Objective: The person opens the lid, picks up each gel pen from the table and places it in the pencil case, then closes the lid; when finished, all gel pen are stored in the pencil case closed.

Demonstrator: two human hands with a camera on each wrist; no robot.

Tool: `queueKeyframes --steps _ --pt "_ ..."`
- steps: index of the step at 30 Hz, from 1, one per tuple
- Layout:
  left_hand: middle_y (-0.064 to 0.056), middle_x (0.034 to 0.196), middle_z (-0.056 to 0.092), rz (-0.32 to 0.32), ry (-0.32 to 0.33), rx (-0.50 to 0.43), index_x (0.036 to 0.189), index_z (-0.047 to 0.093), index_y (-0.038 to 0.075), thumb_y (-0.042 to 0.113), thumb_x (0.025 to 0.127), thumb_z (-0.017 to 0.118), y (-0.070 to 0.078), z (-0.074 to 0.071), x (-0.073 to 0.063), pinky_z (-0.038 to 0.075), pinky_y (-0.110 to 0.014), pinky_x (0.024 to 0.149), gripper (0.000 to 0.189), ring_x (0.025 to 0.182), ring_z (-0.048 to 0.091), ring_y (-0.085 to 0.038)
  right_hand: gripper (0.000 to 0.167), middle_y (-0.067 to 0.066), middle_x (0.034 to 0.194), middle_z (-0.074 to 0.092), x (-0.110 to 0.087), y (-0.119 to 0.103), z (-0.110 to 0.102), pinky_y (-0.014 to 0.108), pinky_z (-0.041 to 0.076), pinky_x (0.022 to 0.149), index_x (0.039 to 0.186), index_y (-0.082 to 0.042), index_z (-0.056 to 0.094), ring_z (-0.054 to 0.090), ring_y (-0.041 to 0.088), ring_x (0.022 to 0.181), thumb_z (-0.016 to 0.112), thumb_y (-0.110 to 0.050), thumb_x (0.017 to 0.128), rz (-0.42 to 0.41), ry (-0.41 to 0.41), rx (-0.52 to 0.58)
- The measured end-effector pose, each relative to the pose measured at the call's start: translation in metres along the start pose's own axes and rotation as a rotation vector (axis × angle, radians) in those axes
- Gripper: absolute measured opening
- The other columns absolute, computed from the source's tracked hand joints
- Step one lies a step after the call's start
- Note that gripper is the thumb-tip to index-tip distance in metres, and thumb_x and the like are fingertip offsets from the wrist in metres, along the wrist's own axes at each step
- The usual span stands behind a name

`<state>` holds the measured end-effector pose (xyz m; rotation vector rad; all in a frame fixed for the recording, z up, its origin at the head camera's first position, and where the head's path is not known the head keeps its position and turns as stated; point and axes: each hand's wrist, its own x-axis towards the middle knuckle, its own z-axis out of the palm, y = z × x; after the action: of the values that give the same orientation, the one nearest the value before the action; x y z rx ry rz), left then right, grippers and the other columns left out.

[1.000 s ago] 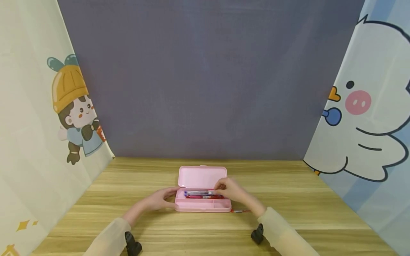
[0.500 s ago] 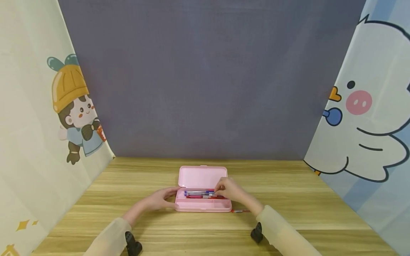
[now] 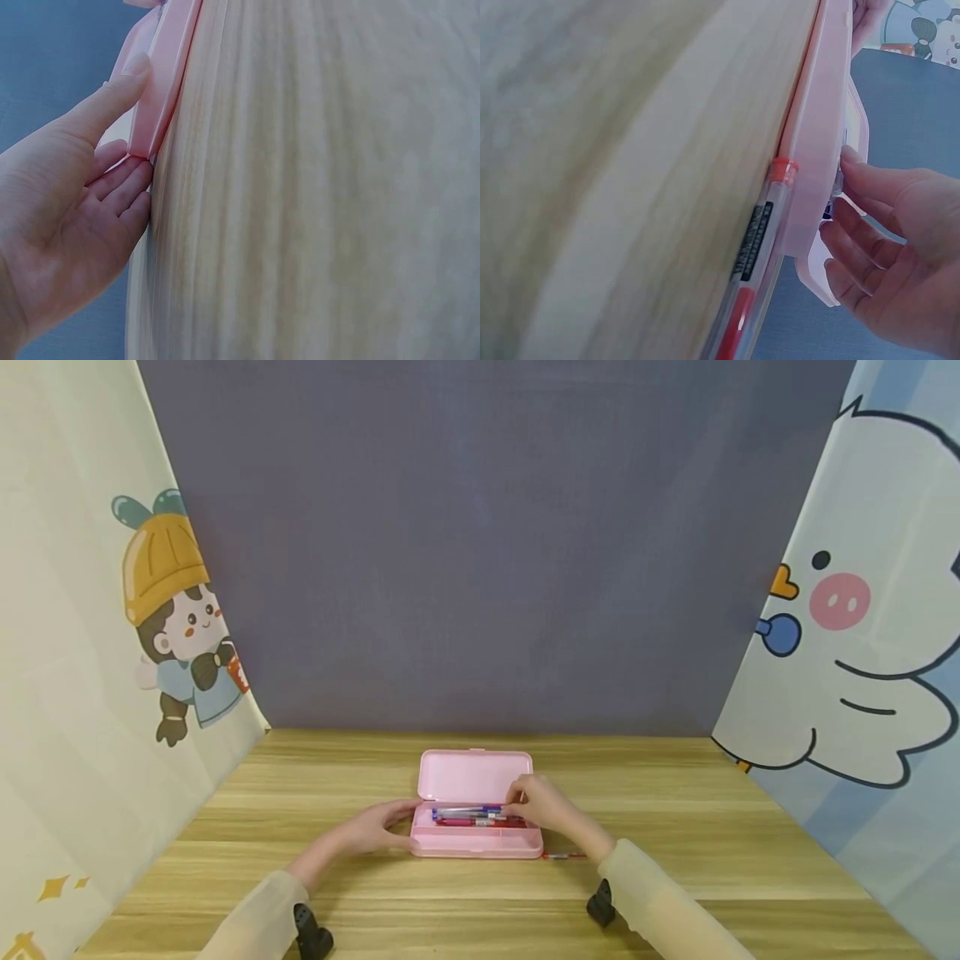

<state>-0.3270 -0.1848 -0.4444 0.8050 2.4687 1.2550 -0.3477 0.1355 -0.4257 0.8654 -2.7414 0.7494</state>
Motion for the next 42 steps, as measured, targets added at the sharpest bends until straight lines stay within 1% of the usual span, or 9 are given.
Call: queueKeyframes --steps 5,7,13,18,21,26,30,35,42 --pt "-0.025 0.144 0.038 -0.014 -0.002 0.002 0.142 0.035 -0.001 0.026 0.081 0.074 0.003 0.0 -0.001 0.027 -0.053 0.112 0.078 0.135 0.034 -0.04 0.008 -0.005 0.072 0.061 -0.001 0.001 0.0 0.018 0.043 0.054 0.076 -0.012 0.069 0.048 0.005 0.062 0.073 -0.017 0.081 -0.006 -0.009 0.002" --pt "-0.026 0.144 0.038 -0.014 -0.001 0.004 0.142 0.035 -0.001 0.026 0.081 0.074 0.003 0.0 -0.001 0.027 -0.053 0.112 0.078 0.135 0.034 -0.04 0.008 -0.004 0.072 0.061 -0.001 0.002 0.0 0.017 0.043 0.054 0.076 -0.012 0.069 0.049 0.005 0.062 0.074 -0.016 0.08 -0.023 -0.003 0.006" --pt "-0.025 0.144 0.038 -0.02 0.002 0.01 0.143 0.035 0.0 0.027 0.081 0.074 0.002 0.0 0.0 0.028 -0.053 0.112 0.078 0.134 0.034 -0.04 0.007 -0.003 0.074 0.064 -0.003 0.008 -0.005 0.016 0.046 0.057 0.079 -0.011 0.07 0.052 0.004 0.065 0.074 -0.016 0.08 -0.088 0.015 0.086" --pt "-0.026 0.144 0.038 -0.016 0.001 0.006 0.143 0.035 -0.001 0.027 0.081 0.074 0.002 0.001 0.0 0.028 -0.053 0.112 0.078 0.134 0.035 -0.04 0.008 -0.001 0.079 0.066 -0.008 0.013 -0.011 0.018 0.05 0.063 0.086 -0.007 0.07 0.057 0.004 0.071 0.071 -0.015 0.083 -0.105 0.012 0.161" --pt "-0.025 0.144 0.038 -0.019 0.003 0.009 0.143 0.035 -0.001 0.027 0.081 0.074 0.002 0.001 -0.001 0.028 -0.053 0.112 0.079 0.134 0.035 -0.04 0.012 0.001 0.084 0.068 -0.013 0.015 -0.015 0.021 0.052 0.066 0.093 -0.004 0.069 0.06 0.007 0.076 0.068 -0.013 0.085 -0.096 0.018 0.194" --pt "-0.026 0.144 0.038 -0.026 0.006 0.013 0.143 0.035 0.0 0.027 0.081 0.074 0.004 0.001 -0.002 0.028 -0.054 0.112 0.078 0.134 0.034 -0.041 0.018 0.006 0.093 0.07 -0.022 0.018 -0.023 0.027 0.055 0.075 0.102 -0.002 0.068 0.063 0.011 0.084 0.065 -0.013 0.088 -0.085 0.014 0.229" --pt "-0.026 0.144 0.037 -0.027 0.002 0.013 0.143 0.035 0.0 0.027 0.081 0.074 0.005 0.0 -0.002 0.028 -0.054 0.112 0.078 0.135 0.034 -0.041 0.02 0.011 0.097 0.07 -0.031 0.02 -0.031 0.034 0.055 0.08 0.104 -0.001 0.067 0.064 0.017 0.089 0.064 -0.013 0.089 -0.096 0.013 0.237" --pt "-0.026 0.144 0.037 -0.023 0.002 0.007 0.143 0.034 -0.001 0.027 0.081 0.074 0.005 0.0 -0.002 0.027 -0.053 0.112 0.078 0.135 0.033 -0.041 0.02 0.013 0.1 0.07 -0.043 0.025 -0.04 0.037 0.054 0.081 0.105 -0.001 0.067 0.065 0.023 0.092 0.063 -0.013 0.09 -0.083 0.028 0.223" --pt "-0.026 0.144 0.037 -0.014 0.004 0.012 0.142 0.035 -0.001 0.026 0.081 0.074 0.004 0.0 -0.003 0.028 -0.053 0.112 0.078 0.134 0.034 -0.041 0.016 0.013 0.097 0.07 -0.056 0.036 -0.051 0.036 0.055 0.079 0.104 -0.007 0.068 0.064 0.016 0.089 0.064 -0.012 0.089 -0.058 0.073 0.186"
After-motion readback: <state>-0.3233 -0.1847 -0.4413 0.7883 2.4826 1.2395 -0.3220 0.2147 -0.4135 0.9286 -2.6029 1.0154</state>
